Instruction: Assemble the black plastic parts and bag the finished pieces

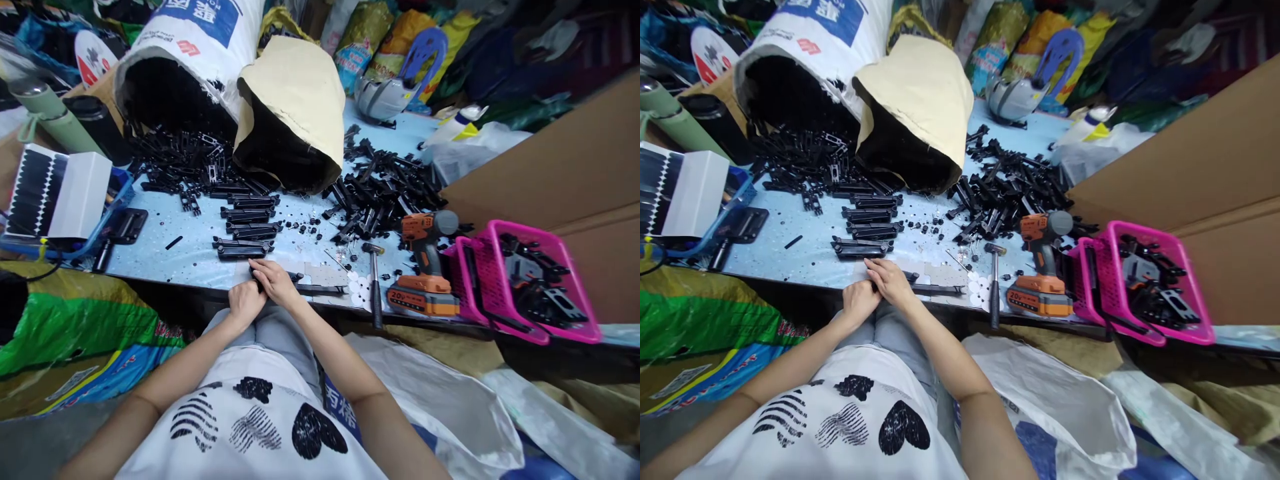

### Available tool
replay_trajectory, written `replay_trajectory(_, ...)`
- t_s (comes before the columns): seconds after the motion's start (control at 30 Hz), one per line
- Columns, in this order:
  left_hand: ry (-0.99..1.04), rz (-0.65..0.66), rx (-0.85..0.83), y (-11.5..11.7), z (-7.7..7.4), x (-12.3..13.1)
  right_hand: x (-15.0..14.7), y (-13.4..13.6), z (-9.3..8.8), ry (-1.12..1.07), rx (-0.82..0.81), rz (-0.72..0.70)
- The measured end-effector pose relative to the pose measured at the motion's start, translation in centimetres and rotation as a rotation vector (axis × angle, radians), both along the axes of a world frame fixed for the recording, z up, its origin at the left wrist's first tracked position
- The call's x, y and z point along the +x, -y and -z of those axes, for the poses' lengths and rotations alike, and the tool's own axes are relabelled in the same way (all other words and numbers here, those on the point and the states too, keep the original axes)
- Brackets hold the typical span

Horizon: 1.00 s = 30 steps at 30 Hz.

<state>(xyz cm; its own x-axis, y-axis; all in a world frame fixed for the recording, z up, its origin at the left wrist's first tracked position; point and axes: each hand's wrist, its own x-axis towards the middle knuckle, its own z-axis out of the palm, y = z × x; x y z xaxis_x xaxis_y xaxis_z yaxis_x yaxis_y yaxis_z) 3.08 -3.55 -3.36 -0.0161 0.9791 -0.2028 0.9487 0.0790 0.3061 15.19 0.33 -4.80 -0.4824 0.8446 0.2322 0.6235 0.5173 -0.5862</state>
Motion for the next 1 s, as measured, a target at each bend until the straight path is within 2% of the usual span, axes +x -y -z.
replay_trajectory(0.2,0.027,0.018,0.040,-0.2,0.7,0.3,-1.0,-0.3,-0.6,0.079,-0.075,0.082)
replay_trajectory(0.3,0.019,0.067,0.054,-0.2,0.6,-0.1,-0.2,0.3,-1.3,0.060,-0.032,0.026)
replay_trajectory(0.37,0.024,0.184,0.133,-0.4,0.4,-0.7,1.9,1.3,-1.6,0.018,0.072,0.002)
replay_trajectory(0.47,0.065,0.466,0.370,-1.6,0.1,-0.9,6.4,3.2,-1.0,-0.056,0.215,0.179)
replay_trajectory(0.53,0.096,0.683,0.432,-2.9,0.0,-0.3,8.9,4.0,0.2,-0.032,0.225,0.265)
replay_trajectory(0.6,0.114,0.835,0.367,-4.1,0.1,0.9,10.5,4.2,1.5,0.040,0.200,0.221)
replay_trajectory(0.63,0.118,0.869,0.318,-4.6,0.1,1.4,11.0,4.1,2.2,0.075,0.194,0.188)
replay_trajectory(0.73,0.112,0.840,0.251,-5.0,0.2,2.4,11.6,3.2,3.3,0.154,0.203,0.119)
replay_trajectory(0.83,0.087,0.802,0.275,-4.7,0.2,2.4,12.3,1.8,3.2,0.239,0.206,-0.008)
replay_trajectory(1.0,0.083,0.832,0.278,-4.7,0.0,2.3,13.8,-0.5,1.8,0.389,0.205,-0.275)
